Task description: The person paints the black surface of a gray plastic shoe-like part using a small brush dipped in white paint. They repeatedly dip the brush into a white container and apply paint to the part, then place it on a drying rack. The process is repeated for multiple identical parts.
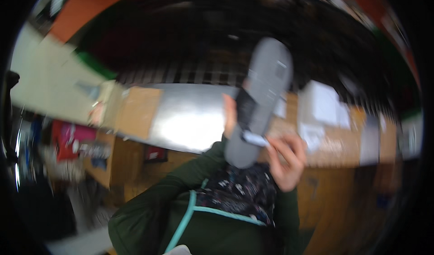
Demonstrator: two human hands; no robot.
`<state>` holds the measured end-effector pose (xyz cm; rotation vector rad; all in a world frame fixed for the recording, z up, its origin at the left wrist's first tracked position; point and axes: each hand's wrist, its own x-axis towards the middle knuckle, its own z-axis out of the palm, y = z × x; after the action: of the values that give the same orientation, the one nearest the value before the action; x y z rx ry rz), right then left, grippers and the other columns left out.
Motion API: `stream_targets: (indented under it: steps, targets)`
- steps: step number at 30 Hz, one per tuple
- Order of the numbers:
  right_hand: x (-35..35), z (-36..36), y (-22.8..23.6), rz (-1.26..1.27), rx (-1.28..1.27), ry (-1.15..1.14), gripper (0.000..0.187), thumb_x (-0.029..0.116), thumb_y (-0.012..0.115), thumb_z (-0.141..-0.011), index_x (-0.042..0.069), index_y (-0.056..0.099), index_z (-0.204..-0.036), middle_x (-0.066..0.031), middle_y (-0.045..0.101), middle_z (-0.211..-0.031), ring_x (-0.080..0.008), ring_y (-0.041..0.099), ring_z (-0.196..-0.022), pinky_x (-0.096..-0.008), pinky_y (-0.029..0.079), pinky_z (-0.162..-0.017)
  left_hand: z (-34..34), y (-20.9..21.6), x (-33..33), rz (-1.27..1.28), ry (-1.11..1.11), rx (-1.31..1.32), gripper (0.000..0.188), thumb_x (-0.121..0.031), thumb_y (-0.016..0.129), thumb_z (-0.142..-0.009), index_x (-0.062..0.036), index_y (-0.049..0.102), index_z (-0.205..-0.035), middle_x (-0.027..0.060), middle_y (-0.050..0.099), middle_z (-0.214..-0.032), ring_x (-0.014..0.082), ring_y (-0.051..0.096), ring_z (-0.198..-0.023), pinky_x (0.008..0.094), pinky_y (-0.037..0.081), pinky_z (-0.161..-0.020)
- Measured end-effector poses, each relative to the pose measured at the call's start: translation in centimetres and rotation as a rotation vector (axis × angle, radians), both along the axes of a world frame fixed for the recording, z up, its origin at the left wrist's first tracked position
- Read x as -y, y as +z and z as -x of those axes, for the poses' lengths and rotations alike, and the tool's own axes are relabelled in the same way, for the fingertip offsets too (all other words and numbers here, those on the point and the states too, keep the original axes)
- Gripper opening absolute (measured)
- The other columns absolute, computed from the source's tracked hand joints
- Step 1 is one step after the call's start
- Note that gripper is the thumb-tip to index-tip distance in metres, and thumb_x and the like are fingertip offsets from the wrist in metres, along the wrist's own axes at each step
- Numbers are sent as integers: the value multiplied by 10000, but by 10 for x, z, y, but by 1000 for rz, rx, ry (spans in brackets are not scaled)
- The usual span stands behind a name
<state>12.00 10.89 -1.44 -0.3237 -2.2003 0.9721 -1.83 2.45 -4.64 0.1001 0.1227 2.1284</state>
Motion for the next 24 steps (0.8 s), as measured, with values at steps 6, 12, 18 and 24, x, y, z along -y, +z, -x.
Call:
stream_targets:
  steps: [6, 12, 18, 24]
  targets:
    - [-22, 48, -4, -181, -150, -76, 211, -17, 646, -865, -31, 691, -1071, -138, 579, -1026, -241, 578, -955, -346, 480, -816, 7, -4, 17, -138, 364, -232, 661, -557, 303, -1023, -44, 413, -1425, 45, 579, -1253, 88, 561, -1069, 261, 465, -949]
    - [16, 56, -35, -353, -279, -32, 224, 0, 655, -893, -36, 677, -1113, -122, 554, -1047, -228, 579, -958, -327, 484, -840, 24, -24, 21, -145, 481, -265, 661, -548, 288, -1030, -54, 383, -1459, 38, 561, -1293, 82, 546, -1098, 254, 431, -986]
    - [-7, 31, -50, 348, 39, 435, 153, 71, 620, -917, 17, 673, -1050, -75, 596, -965, -198, 582, -869, -353, 470, -858, 69, -44, 41, 381, 835, -633, 687, -538, 268, -1037, -60, 230, -1529, 31, 490, -1381, 127, 462, -1218, 273, 302, -1088]
    - [-94, -17, -76, 1048, -168, 299, 311, 94, 578, -952, 109, 567, -1262, -90, 607, -1003, -206, 602, -887, -331, 477, -941, 68, -35, 41, -200, 330, -716, 731, -405, 669, -849, -53, 350, -1404, 32, 469, -1343, 169, 441, -1216, 346, 311, -1069]
